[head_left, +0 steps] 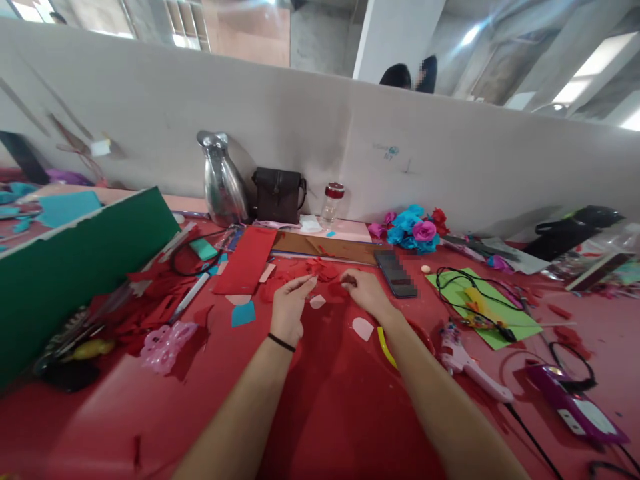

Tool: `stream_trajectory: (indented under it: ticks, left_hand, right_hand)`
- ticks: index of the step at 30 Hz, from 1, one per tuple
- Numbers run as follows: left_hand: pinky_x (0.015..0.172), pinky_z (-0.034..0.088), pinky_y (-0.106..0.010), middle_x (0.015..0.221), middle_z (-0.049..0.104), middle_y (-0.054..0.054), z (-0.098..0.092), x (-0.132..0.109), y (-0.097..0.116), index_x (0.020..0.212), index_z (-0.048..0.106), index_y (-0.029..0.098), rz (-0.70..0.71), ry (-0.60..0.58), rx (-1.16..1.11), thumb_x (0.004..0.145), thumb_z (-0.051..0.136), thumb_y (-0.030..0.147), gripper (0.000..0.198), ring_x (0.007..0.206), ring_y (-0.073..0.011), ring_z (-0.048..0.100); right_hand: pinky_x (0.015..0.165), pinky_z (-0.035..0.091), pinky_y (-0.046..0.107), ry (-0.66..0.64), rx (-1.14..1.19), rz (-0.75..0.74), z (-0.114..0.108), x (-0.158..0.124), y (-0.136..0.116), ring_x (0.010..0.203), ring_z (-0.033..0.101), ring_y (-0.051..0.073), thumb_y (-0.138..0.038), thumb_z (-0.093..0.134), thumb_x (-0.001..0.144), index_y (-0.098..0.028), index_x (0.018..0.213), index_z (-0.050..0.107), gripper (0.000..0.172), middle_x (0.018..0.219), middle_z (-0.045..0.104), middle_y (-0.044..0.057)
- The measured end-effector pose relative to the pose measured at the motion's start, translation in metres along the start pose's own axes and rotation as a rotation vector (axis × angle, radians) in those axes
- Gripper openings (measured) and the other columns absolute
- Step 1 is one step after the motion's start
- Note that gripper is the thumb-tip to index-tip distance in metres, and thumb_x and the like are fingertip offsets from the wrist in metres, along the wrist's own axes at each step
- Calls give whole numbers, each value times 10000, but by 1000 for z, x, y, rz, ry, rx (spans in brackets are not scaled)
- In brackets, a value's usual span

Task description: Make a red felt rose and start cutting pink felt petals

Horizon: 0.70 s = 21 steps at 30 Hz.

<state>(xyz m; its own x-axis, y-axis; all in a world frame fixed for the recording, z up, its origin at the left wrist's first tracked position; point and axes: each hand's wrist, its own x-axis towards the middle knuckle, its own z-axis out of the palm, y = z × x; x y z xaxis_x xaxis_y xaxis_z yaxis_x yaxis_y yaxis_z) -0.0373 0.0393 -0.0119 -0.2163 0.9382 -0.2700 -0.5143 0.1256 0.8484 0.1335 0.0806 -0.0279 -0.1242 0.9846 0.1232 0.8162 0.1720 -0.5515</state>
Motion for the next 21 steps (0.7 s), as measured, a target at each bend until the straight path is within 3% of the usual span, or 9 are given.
stream_trajectory:
  ticks: [7, 12, 17, 21]
  left_hand:
    - [573, 467, -243, 617, 660, -14, 2, -4, -10, 643, 697, 161, -20, -50, 16, 511, 777, 232, 169, 545, -106, 559]
    - [585, 474, -247, 563, 631, 5, 2, -4, -16, 641, 680, 148, -32, -49, 11, 505, 785, 243, 196, 530, -109, 575]
    - [584, 460, -214, 543, 626, 6, 5, -6, -16, 592, 658, 134, -57, -103, 28, 487, 789, 210, 185, 527, -88, 571]
    - [636, 492, -228, 613, 667, -13, 8, -9, -16, 626, 655, 135, -145, -153, -44, 511, 778, 163, 170, 609, -117, 638]
  right_hand:
    - [651, 472, 274, 110, 307, 50, 7, -22, 4, 659, 642, 169, -285, 570, 756, -226, 803, 706, 156, 737, 722, 8]
    - [766, 474, 334, 220, 488, 103, 14, -30, 9, 786, 655, 212, -375, 632, 691, -220, 762, 719, 191, 835, 740, 48]
    - [570, 472, 295, 196, 708, 170, 18, -34, 7, 605, 638, 186, -430, 613, 681, -182, 843, 715, 313, 691, 719, 49]
    - [516, 438, 266, 171, 809, 199, 16, -36, 3, 528, 596, 156, -400, 656, 632, -176, 793, 712, 281, 584, 675, 16]
